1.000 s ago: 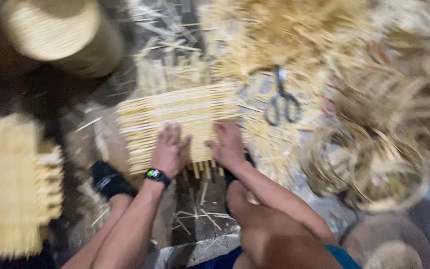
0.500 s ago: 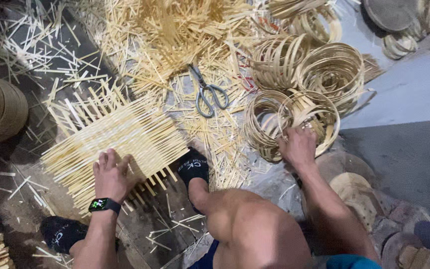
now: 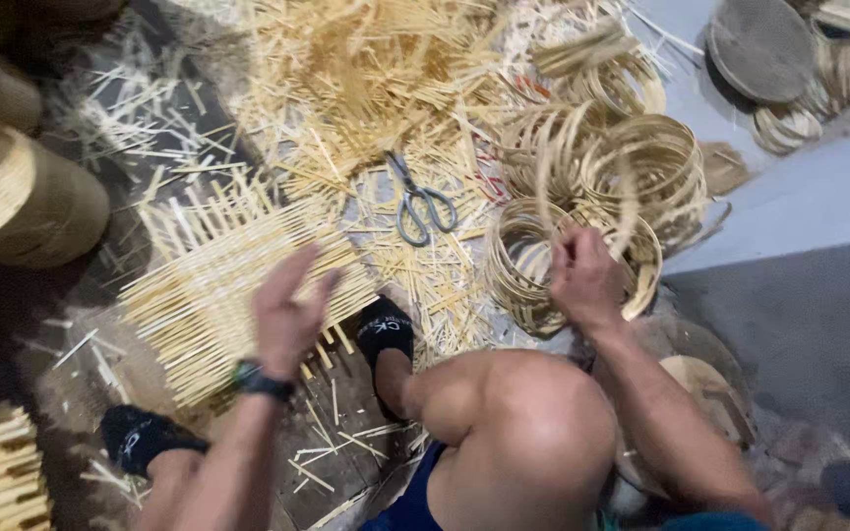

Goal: The person trims excess bamboo strips using shears and weaves them into circular basket components by hand.

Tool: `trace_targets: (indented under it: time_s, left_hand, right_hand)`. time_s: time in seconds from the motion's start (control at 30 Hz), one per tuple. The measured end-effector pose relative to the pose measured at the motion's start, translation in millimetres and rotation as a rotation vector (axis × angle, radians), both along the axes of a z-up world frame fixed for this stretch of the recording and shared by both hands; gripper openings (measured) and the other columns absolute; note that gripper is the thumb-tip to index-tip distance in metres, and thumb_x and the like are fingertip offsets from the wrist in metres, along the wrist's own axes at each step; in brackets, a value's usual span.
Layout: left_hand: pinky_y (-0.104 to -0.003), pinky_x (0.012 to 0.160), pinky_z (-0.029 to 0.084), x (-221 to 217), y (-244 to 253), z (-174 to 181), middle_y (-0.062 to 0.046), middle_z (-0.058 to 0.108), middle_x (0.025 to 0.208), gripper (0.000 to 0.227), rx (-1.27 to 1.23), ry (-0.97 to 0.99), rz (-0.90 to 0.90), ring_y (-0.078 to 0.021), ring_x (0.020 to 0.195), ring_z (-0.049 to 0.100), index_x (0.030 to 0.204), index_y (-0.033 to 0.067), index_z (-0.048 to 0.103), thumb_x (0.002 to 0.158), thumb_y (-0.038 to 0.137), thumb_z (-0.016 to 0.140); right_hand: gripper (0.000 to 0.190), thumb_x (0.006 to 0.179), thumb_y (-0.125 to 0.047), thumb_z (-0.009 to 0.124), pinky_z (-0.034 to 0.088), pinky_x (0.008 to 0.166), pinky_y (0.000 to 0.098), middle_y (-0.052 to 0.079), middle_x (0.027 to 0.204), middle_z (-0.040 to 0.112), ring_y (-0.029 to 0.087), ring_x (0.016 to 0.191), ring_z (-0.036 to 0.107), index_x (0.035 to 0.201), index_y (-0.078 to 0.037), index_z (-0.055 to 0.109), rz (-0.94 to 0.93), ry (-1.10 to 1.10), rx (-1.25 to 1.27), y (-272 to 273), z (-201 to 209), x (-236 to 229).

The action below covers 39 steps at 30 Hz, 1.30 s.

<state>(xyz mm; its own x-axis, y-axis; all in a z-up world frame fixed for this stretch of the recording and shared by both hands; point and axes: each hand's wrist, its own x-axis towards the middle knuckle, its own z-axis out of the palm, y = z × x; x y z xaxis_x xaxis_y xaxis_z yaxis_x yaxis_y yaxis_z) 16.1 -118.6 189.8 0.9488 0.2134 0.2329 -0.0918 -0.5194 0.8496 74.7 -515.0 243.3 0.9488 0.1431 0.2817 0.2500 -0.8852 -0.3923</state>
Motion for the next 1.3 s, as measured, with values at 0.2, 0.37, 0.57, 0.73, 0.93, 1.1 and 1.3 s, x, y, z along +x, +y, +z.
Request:
trace_targets:
  time_s: [0.2,0.37,0.57,0.73,0.93,1.1,1.3]
  left_hand:
    - [-0.025,0.080,0.057,38,-101,65,-0.006,0.073,0.103,0.033,-1.188,-0.063,-0.020,-0.0102,0.087,0.067,0.129,0.0001,0.070,0.102,0.020,0.068]
    - [-0.021,0.052,0.041,9,-32,89,-0.001,0.066,0.080,0.027,-1.181,0.056,0.071,-0.0047,0.061,0.051,0.117,0.0008,0.076,0.101,0.021,0.068]
    - [-0.022,0.042,0.031,-27,24,106,0.002,0.057,0.067,0.038,-1.249,0.401,0.014,-0.0049,0.052,0.045,0.108,0.0089,0.076,0.096,0.040,0.057]
    - [-0.026,0.036,0.023,-15,40,97,0.004,0.040,0.054,0.085,-0.983,0.536,0.009,-0.0066,0.041,0.032,0.061,0.0059,0.054,0.098,0.080,0.032]
    - [-0.027,0.033,0.022,-23,43,63,0.007,0.042,0.049,0.083,-1.069,0.538,0.122,-0.0059,0.037,0.032,0.056,0.0101,0.058,0.092,0.081,0.033]
    - [-0.025,0.036,0.028,-31,71,20,0.008,0.043,0.055,0.059,-1.274,0.100,0.237,-0.0057,0.042,0.036,0.085,0.0091,0.070,0.100,0.064,0.052]
    - [-0.025,0.049,0.039,-40,116,12,-0.002,0.059,0.069,0.037,-1.607,-0.020,0.146,-0.0099,0.056,0.050,0.097,-0.0004,0.070,0.101,0.036,0.063]
  right_hand:
    - [0.013,0.096,-0.008,0.073,0.055,0.071,0.0370,0.009,0.093,0.064,0.026,0.078,0.067,0.104,-0.008,0.063,0.648,0.037,0.242,147,93,18]
    - [0.037,0.080,-0.019,0.079,0.052,0.073,0.0439,0.013,0.095,0.064,0.033,0.082,0.064,0.111,-0.004,0.066,0.959,-0.530,-0.001,205,159,29]
    - [0.024,0.090,-0.017,0.082,0.052,0.064,0.0331,0.006,0.093,0.063,0.020,0.081,0.064,0.110,-0.009,0.071,1.163,-0.218,0.183,256,128,28]
    - [0.017,0.085,-0.013,0.081,0.045,0.051,0.0358,0.006,0.074,0.051,0.023,0.065,0.057,0.090,-0.004,0.067,1.204,-0.301,0.007,285,104,8]
    - [0.021,0.086,-0.013,0.081,0.046,0.051,0.0351,0.007,0.073,0.052,0.020,0.062,0.056,0.080,-0.004,0.064,1.060,-0.179,0.023,297,67,-5]
    - [0.022,0.094,-0.031,0.066,0.060,0.065,0.0294,0.001,0.086,0.068,0.013,0.076,0.068,0.103,-0.011,0.071,0.612,0.507,0.620,293,59,50]
    - [0.040,0.103,-0.037,0.062,0.047,0.054,0.0265,0.000,0.068,0.054,0.011,0.060,0.050,0.100,0.002,0.071,0.452,1.232,1.298,278,19,53]
